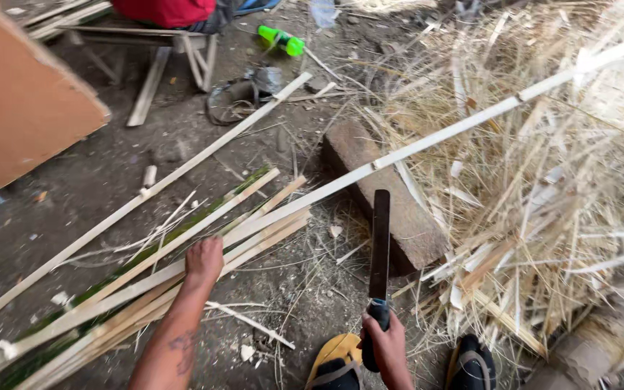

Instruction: The person uses a machete to split long bamboo poles into thin strips. They repeatedly position the bamboo on a wooden block and strike it to separate the material, then move the finished strips aside.

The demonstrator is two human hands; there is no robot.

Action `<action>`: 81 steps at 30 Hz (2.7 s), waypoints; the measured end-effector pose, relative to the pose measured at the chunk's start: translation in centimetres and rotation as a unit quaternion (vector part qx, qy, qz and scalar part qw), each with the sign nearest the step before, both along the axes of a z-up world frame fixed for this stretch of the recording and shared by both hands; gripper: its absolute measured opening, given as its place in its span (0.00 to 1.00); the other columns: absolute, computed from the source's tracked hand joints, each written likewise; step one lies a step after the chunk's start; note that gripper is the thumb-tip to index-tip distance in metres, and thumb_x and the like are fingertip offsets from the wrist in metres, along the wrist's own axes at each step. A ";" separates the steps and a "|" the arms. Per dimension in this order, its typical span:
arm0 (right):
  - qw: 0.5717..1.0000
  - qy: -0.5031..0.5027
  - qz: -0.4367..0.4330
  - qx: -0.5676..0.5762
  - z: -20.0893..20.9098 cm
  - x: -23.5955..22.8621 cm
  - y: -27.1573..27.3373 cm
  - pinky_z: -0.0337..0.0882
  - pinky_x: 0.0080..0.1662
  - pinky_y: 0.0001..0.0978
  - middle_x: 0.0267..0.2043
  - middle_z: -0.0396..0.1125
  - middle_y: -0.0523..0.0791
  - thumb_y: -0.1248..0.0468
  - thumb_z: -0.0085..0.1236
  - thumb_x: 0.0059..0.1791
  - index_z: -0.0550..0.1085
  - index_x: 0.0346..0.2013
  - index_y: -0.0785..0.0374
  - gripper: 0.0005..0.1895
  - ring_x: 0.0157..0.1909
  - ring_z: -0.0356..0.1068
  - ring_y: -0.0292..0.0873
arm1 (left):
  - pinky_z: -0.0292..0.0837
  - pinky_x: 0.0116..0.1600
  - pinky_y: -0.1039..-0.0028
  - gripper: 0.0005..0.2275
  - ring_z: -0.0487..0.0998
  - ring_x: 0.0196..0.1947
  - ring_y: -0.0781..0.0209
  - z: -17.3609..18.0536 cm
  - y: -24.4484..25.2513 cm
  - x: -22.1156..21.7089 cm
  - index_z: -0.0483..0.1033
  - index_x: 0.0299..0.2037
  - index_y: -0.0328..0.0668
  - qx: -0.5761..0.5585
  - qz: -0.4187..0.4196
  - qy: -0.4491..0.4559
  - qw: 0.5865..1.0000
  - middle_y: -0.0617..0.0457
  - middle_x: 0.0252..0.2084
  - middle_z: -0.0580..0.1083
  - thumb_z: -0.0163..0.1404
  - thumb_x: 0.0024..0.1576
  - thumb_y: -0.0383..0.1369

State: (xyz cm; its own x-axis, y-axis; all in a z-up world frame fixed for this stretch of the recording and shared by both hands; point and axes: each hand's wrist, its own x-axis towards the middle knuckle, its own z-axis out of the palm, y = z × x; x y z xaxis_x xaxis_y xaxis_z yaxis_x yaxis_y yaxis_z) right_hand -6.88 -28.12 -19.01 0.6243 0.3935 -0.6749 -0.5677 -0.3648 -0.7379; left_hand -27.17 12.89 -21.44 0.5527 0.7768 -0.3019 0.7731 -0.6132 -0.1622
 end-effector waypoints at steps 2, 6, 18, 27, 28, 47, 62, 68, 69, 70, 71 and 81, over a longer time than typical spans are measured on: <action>0.999 -0.011 -0.038 0.014 -0.8 0.2 0.4 0.75 0.26 0.36 0.23 0.67 0.47 0.63 0.59 0.46 0.70 0.41 0.69 0.14 0.22 0.69 0.41 | 0.80 0.47 0.58 0.14 0.84 0.43 0.48 1.8 -1.1 3.8 0.75 0.55 0.39 -0.015 -0.048 0.007 0.999 0.40 0.42 0.81 0.51 0.59 0.25; 0.990 -0.031 -0.121 0.062 -1.3 0.0 -0.4 0.73 0.25 0.36 0.22 0.66 0.47 0.65 0.59 0.46 0.69 0.39 0.70 0.13 0.20 0.67 0.41 | 0.78 0.35 0.74 0.08 0.82 0.39 0.60 7.7 -9.8 20.8 0.72 0.58 0.38 -0.076 -0.138 -0.082 0.984 0.46 0.50 0.80 0.44 0.73 0.29; 0.989 -0.067 -0.120 0.054 2.2 2.6 -3.2 0.77 0.26 0.36 0.27 0.67 0.47 0.56 0.60 0.47 0.66 0.46 0.63 0.20 0.23 0.70 0.40 | 0.43 0.75 0.51 0.45 0.47 0.76 0.48 13.5 -14.0 16.3 0.39 0.74 0.40 -0.188 0.005 -0.085 0.979 0.42 0.77 0.43 0.56 0.55 0.52; 0.998 -0.044 -0.042 0.033 1.9 1.8 -3.1 0.77 0.28 0.38 0.32 0.69 0.48 0.58 0.59 0.47 0.66 0.47 0.64 0.19 0.26 0.71 0.41 | 0.64 0.67 0.56 0.19 0.71 0.62 0.49 3.3 -12.9 -3.8 0.69 0.54 0.37 0.030 -0.009 -0.096 0.995 0.42 0.60 0.71 0.56 0.56 0.36; 0.997 -0.050 -0.044 0.036 2.0 1.3 -2.7 0.77 0.27 0.38 0.32 0.69 0.48 0.58 0.59 0.47 0.66 0.46 0.65 0.18 0.26 0.71 0.41 | 0.68 0.61 0.58 0.15 0.74 0.56 0.50 2.5 -12.5 -4.2 0.70 0.49 0.38 0.059 -0.016 -0.118 0.991 0.43 0.53 0.73 0.55 0.56 0.34; 0.990 -0.099 0.101 0.007 3.7 2.9 -1.5 0.77 0.26 0.38 0.28 0.71 0.48 0.57 0.59 0.49 0.68 0.44 0.68 0.18 0.23 0.73 0.43 | 0.77 0.39 0.52 0.36 0.83 0.34 0.48 0.8 -13.0 12.3 0.76 0.52 0.38 0.256 -0.158 -0.266 0.916 0.43 0.38 0.82 0.51 0.38 0.58; 0.976 -0.047 0.183 0.113 -2.7 6.7 7.2 0.79 0.29 0.37 0.31 0.72 0.48 0.65 0.56 0.50 0.65 0.44 0.68 0.13 0.29 0.76 0.43 | 0.68 0.62 0.51 0.11 0.74 0.53 0.46 3.0 -18.1 17.9 0.74 0.48 0.27 0.013 -0.203 -0.430 0.879 0.39 0.49 0.73 0.53 0.55 0.23; 0.978 -0.020 0.201 0.057 -7.6 5.0 6.7 0.75 0.27 0.40 0.28 0.69 0.54 0.63 0.55 0.51 0.67 0.46 0.68 0.14 0.25 0.71 0.49 | 0.69 0.64 0.58 0.12 0.72 0.58 0.49 -1.9 -17.1 31.9 0.69 0.55 0.28 -0.074 -0.222 -0.377 0.896 0.40 0.56 0.70 0.45 0.65 0.28; 0.977 -0.013 0.203 0.065 -8.9 4.7 6.4 0.74 0.28 0.43 0.28 0.69 0.55 0.63 0.56 0.52 0.67 0.47 0.70 0.15 0.25 0.70 0.51 | 0.67 0.69 0.58 0.14 0.71 0.63 0.46 -2.2 -16.9 34.4 0.67 0.58 0.25 -0.051 -0.213 -0.391 0.894 0.37 0.61 0.68 0.45 0.66 0.29; 0.954 -0.106 0.270 0.071 -10.3 4.2 6.2 0.75 0.34 0.42 0.34 0.71 0.54 0.62 0.58 0.51 0.70 0.49 0.67 0.15 0.33 0.73 0.51 | 0.62 0.69 0.54 0.18 0.68 0.64 0.43 -2.6 -16.6 36.3 0.67 0.58 0.25 -0.053 -0.209 -0.393 0.894 0.35 0.62 0.67 0.46 0.62 0.33; 0.919 -0.197 0.333 0.075 -11.6 3.8 5.9 0.76 0.41 0.42 0.40 0.74 0.53 0.61 0.60 0.50 0.72 0.50 0.65 0.16 0.42 0.75 0.50 | 0.57 0.69 0.50 0.22 0.65 0.64 0.40 -2.9 -16.4 38.1 0.66 0.58 0.25 -0.055 -0.205 -0.394 0.894 0.34 0.63 0.65 0.46 0.57 0.36; 0.963 -0.045 0.245 0.099 -16.9 7.4 4.0 0.70 0.51 0.45 0.52 0.69 0.57 0.59 0.60 0.51 0.70 0.55 0.74 0.24 0.52 0.68 0.52 | 0.35 0.81 0.54 0.11 0.63 0.71 0.54 -2.5 -14.9 44.4 0.82 0.41 0.51 -0.214 -0.101 -0.311 0.920 0.53 0.57 0.76 0.52 0.52 0.25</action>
